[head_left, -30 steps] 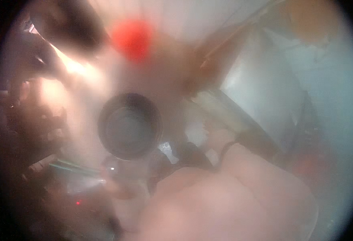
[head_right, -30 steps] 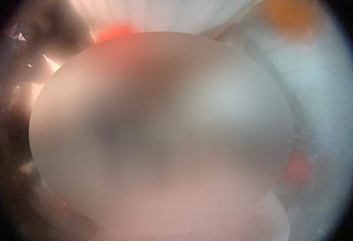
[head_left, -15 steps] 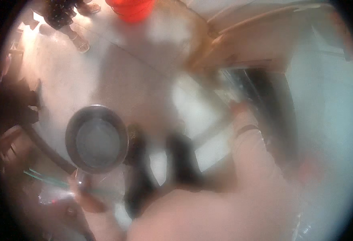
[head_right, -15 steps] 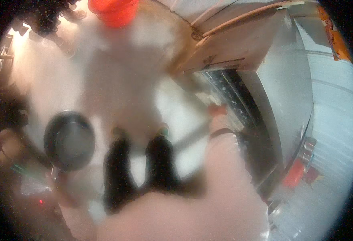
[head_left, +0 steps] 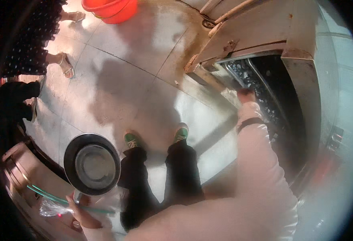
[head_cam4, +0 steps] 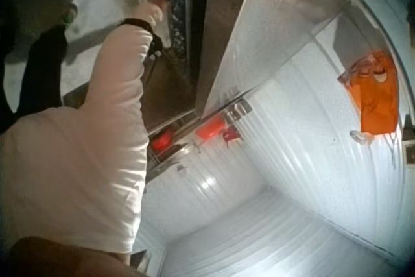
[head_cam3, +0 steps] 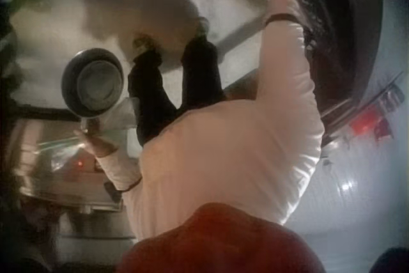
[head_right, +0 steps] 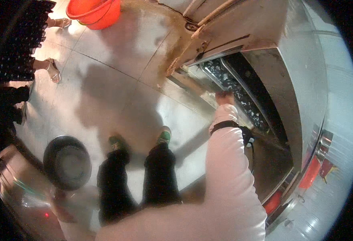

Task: The recorder packages food containers and uses a scoop to serve steamed rice into a metal bowl.

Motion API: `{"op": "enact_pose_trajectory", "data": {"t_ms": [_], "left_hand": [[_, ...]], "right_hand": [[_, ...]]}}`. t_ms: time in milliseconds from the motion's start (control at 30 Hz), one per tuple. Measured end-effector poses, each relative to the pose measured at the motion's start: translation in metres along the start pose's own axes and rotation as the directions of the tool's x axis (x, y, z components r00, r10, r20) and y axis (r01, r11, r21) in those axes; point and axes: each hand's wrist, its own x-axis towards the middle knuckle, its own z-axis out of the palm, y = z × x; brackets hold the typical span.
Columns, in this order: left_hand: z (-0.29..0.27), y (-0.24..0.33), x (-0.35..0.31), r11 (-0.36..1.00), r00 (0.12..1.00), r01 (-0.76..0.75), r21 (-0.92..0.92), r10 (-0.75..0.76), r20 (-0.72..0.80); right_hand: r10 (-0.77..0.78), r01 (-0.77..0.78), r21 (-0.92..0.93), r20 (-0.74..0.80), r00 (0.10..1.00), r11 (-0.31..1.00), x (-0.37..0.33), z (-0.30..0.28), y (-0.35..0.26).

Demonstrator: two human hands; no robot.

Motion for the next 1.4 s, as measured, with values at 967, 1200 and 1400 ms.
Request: {"op": "enact_pose_trajectory", "data": {"t_ms": [967, 1200, 1400], "left_hand": [[0.342, 0.231, -0.114, 0.900, 0.776, -0.428, 0.085, 0.317, 0.546], [0.379, 0.175, -0.086, 0.937, 0.852, -0.277, 0.212, 0.137, 0.506], [0.431, 0.116, -0.028, 0.826, 0.829, -0.422, 0.374, 0.184, 0.529]], "right_hand": [[0.239, -0.234, 0.055, -0.314, 0.919, 0.971, -0.058, 0.024, 0.002], [0.169, -0.252, -0.091, -0.525, 0.834, 0.963, -0.050, 0.032, -0.002], [-0.139, 0.100, -0.120, -0.380, 0.914, 0.988, -0.071, 0.029, -0.011]]}}
